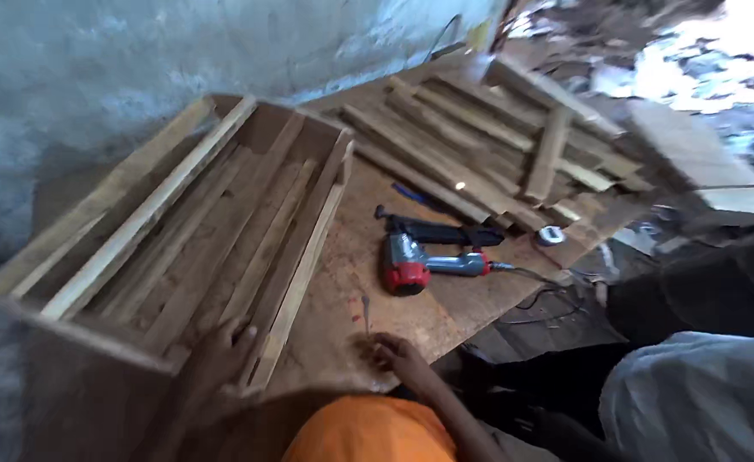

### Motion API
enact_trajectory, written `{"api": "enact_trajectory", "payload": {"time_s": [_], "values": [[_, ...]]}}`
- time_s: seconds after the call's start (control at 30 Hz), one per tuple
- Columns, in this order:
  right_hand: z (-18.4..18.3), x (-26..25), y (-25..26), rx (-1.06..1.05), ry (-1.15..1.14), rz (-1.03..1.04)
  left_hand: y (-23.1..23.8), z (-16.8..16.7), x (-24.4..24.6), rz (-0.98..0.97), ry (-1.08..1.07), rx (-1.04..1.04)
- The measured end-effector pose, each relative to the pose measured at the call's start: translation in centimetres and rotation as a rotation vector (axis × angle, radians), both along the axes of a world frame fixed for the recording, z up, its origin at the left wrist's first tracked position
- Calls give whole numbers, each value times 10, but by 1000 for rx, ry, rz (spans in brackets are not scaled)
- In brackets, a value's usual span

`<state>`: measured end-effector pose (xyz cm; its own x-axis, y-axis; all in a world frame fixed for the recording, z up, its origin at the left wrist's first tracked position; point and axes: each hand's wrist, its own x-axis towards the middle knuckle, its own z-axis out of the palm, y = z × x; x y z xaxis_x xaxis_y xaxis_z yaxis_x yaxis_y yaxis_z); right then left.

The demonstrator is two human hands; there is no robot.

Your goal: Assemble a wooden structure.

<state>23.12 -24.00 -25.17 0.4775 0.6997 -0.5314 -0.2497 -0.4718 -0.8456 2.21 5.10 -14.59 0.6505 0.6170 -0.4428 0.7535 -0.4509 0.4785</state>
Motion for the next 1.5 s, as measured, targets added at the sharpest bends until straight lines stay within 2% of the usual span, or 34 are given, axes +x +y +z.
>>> {"api": "enact_trajectory", "payload": {"time_s": [0.2,0.33,0.5,0.73,1.27,1.5], "values": [[-12,-15,-14,-28,-55,109,-34,4,-34,-119,117,314],[-9,-25,-22,-58,-40,130,-52,2,-51,-158,200,439],[-12,-41,-20,-88,-6,135,-62,-20,-56,-157,147,656],[-26,-59,-25,-108,11,205,-55,-27,-55,-177,165,654],[-27,-74,-46,-143,45,231,-55,-38,-61,-245,63,779],[-30,-75,-61,-179,61,213,-60,-46,-60,-179,-4,788]]}}
